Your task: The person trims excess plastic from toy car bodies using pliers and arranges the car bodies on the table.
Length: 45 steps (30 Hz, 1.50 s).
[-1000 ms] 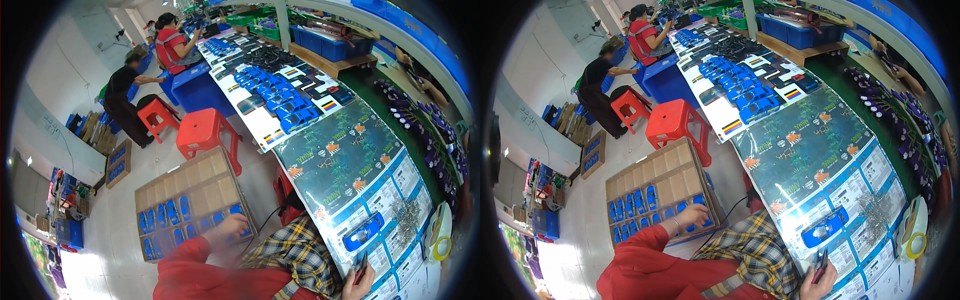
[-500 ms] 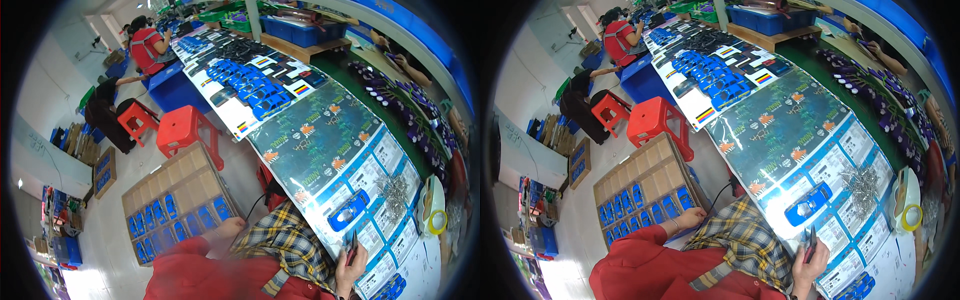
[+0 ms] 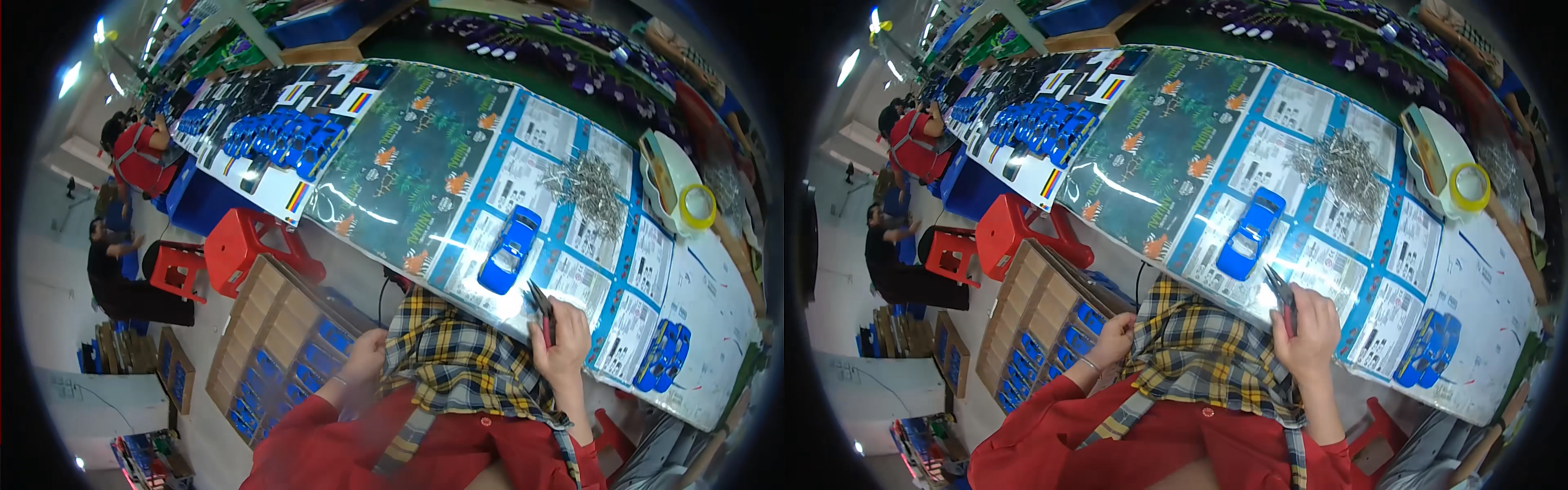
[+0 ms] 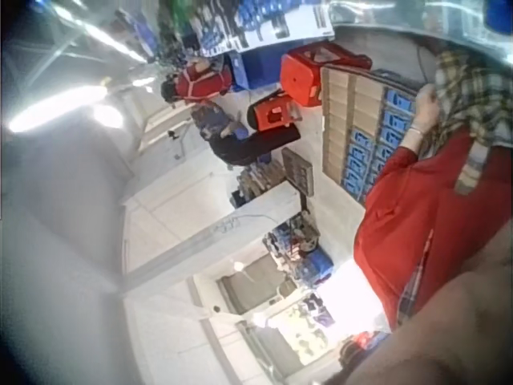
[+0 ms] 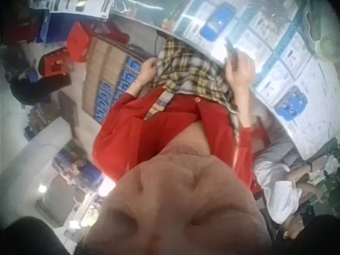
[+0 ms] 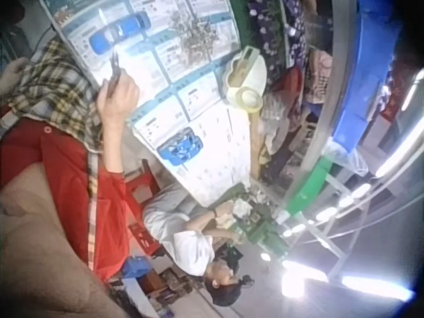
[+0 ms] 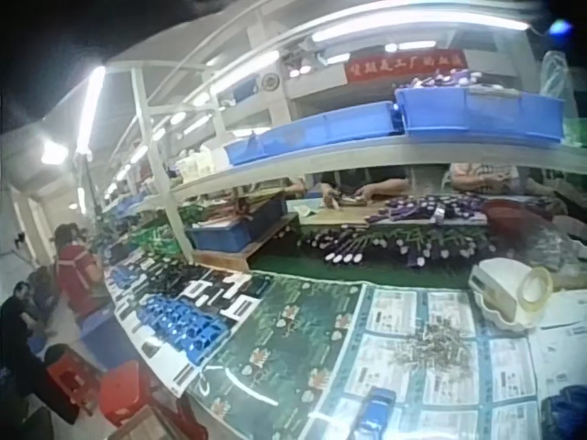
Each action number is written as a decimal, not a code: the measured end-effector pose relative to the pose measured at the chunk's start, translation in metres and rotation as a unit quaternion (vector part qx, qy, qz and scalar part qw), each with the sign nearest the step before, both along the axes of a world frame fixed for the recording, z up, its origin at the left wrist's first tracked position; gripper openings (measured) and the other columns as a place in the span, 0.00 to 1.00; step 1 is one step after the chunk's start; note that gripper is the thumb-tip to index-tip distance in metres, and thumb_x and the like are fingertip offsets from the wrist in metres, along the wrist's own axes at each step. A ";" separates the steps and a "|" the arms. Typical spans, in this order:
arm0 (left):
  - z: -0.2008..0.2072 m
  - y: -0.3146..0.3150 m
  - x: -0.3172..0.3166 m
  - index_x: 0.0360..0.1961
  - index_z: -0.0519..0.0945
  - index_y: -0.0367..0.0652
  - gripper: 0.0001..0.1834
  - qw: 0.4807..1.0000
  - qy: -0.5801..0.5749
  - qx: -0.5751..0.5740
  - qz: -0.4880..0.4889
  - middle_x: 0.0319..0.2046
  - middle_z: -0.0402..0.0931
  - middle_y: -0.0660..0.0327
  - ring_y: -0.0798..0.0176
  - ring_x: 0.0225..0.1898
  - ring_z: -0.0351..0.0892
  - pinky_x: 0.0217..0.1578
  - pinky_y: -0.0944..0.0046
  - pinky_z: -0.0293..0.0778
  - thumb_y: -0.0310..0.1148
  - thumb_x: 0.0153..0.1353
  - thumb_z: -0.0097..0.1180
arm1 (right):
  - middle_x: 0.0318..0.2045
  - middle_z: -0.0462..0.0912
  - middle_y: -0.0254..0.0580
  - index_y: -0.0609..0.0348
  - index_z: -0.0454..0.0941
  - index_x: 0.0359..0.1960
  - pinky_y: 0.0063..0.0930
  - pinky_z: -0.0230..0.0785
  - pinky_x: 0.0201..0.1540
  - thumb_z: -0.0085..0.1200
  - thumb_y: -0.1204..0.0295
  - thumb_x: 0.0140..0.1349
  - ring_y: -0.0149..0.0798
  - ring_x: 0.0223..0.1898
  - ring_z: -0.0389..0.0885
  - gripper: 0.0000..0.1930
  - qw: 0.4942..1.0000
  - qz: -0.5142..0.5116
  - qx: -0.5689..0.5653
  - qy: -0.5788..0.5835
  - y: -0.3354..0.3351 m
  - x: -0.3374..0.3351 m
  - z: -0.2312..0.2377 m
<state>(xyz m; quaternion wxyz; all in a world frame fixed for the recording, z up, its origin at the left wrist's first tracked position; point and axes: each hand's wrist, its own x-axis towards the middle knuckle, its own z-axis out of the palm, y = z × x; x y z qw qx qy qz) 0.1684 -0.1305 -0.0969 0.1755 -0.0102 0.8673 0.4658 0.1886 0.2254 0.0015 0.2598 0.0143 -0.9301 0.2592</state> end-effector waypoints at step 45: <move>0.118 0.180 -0.094 0.69 0.54 0.44 0.43 0.833 -0.161 0.511 -0.138 0.42 0.74 0.54 0.59 0.31 0.81 0.31 0.63 0.81 0.37 0.52 0.58 | 0.41 0.79 0.50 0.59 0.76 0.47 0.44 0.69 0.47 0.56 0.60 0.57 0.54 0.45 0.77 0.20 0.829 -0.528 0.094 -0.157 0.238 0.151 0.045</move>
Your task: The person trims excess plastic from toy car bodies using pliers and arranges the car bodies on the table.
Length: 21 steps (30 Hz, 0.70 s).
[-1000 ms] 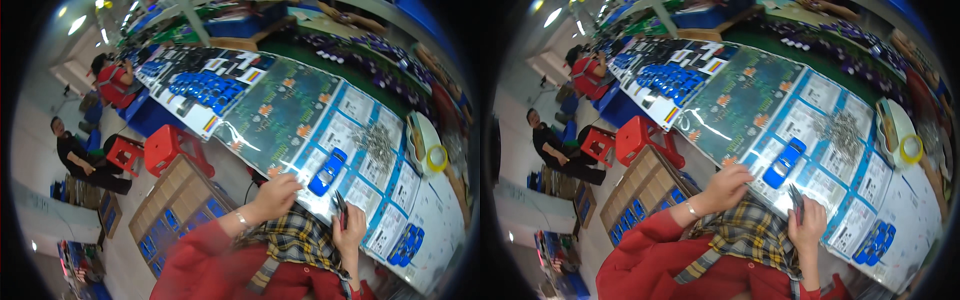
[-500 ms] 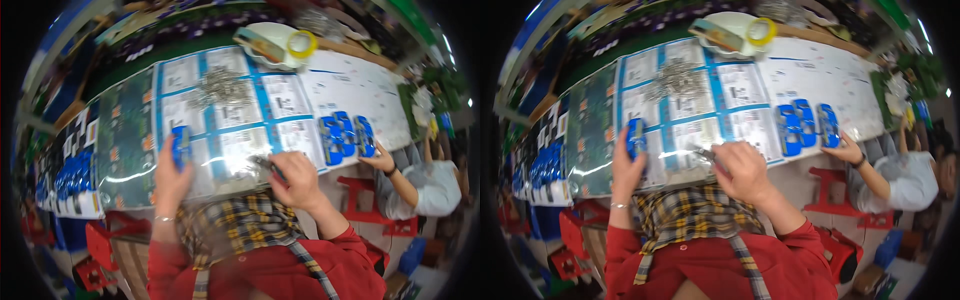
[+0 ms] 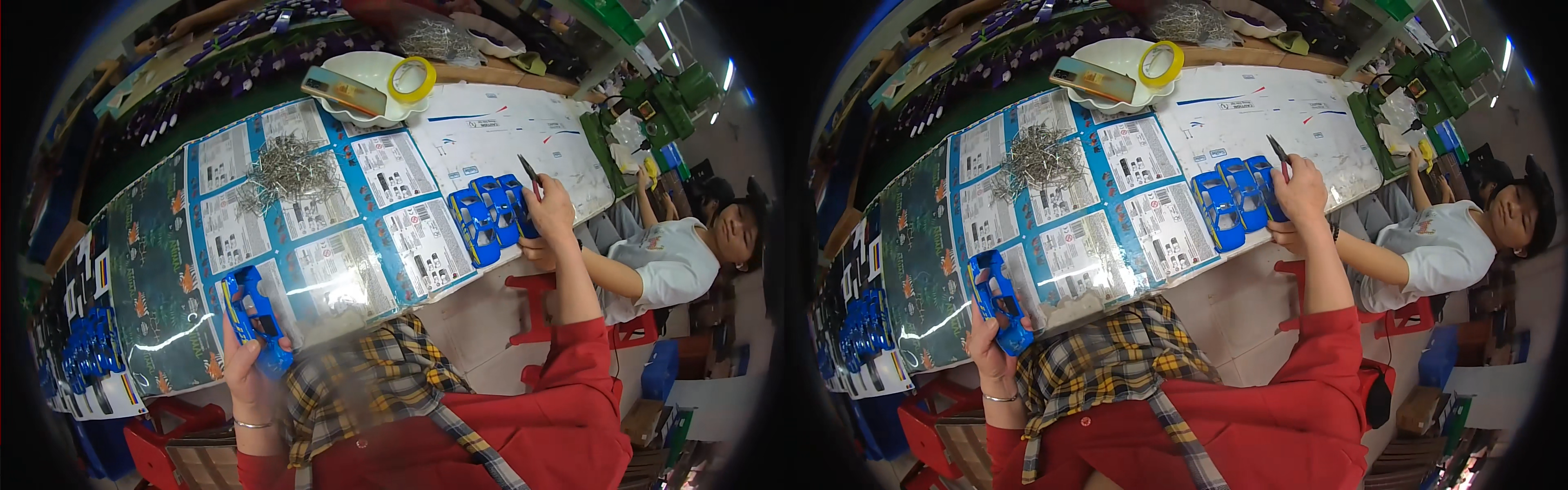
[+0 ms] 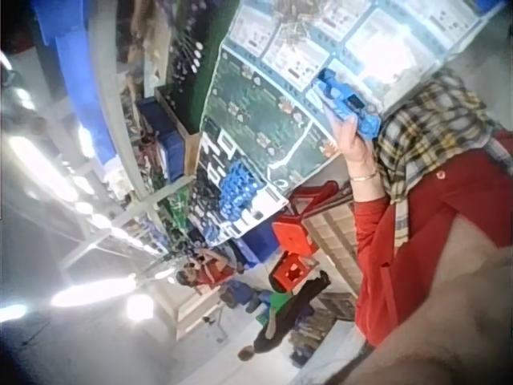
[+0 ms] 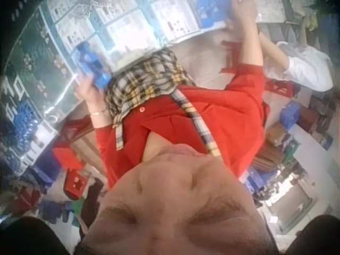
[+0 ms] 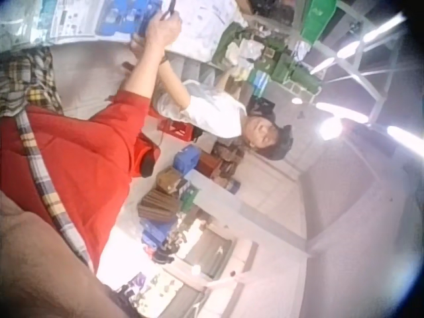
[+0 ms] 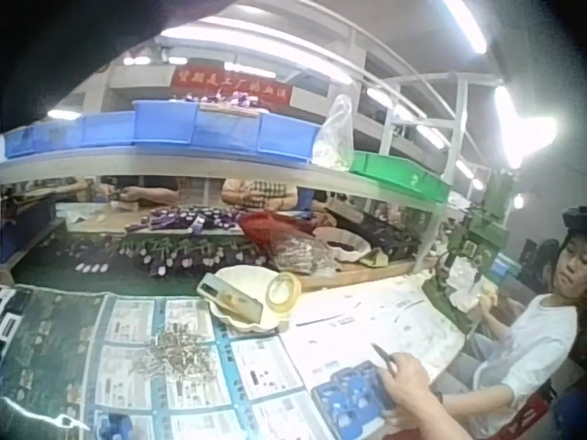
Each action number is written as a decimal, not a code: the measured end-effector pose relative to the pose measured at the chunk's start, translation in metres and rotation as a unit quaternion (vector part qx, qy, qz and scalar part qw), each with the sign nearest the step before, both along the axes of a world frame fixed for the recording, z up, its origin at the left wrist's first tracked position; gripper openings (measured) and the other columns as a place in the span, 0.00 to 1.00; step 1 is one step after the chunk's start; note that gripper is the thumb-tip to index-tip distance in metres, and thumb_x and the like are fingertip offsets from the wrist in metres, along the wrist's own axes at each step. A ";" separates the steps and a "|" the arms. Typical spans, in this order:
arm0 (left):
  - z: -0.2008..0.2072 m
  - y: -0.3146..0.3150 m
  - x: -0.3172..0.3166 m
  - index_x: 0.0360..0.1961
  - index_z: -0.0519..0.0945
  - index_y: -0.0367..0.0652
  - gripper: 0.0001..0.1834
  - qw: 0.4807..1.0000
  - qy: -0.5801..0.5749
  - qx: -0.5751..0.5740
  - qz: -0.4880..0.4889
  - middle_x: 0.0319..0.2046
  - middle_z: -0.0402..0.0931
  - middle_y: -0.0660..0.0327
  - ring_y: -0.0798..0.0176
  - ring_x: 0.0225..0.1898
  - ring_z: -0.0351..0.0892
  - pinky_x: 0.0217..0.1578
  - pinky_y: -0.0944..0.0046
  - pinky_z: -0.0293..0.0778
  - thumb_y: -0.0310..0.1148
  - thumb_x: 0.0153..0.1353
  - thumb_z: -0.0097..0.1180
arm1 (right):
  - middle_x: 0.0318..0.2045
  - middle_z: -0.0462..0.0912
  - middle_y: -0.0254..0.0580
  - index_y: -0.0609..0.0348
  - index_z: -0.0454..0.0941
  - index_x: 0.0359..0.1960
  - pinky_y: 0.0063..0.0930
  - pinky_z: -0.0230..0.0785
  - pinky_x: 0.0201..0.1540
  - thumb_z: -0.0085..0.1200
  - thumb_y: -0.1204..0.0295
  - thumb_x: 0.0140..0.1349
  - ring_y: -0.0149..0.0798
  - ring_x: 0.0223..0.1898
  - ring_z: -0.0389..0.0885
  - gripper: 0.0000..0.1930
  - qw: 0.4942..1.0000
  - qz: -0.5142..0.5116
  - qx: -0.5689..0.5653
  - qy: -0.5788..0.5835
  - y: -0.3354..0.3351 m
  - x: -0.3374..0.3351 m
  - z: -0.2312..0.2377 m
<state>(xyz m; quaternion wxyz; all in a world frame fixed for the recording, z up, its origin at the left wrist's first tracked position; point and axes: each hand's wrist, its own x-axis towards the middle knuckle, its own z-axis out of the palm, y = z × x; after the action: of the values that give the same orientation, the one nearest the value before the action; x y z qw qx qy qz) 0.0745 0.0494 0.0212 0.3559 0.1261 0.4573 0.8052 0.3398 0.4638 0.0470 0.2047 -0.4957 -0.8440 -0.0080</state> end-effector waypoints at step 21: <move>-0.003 0.048 0.017 0.69 0.52 0.42 0.42 0.988 -0.058 -0.017 -0.142 0.47 0.72 0.58 0.61 0.40 0.79 0.42 0.62 0.77 0.28 0.56 0.60 | 0.32 0.80 0.53 0.66 0.77 0.41 0.36 0.71 0.40 0.59 0.63 0.57 0.48 0.33 0.78 0.18 0.900 0.256 -0.325 0.135 -0.109 -0.100 -0.016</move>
<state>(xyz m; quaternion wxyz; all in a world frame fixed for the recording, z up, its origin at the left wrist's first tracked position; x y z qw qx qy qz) 0.0919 0.0974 0.0187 0.4948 0.1373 0.4273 0.7442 0.2398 0.3543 0.0310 0.1390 -0.2982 -0.8617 0.3864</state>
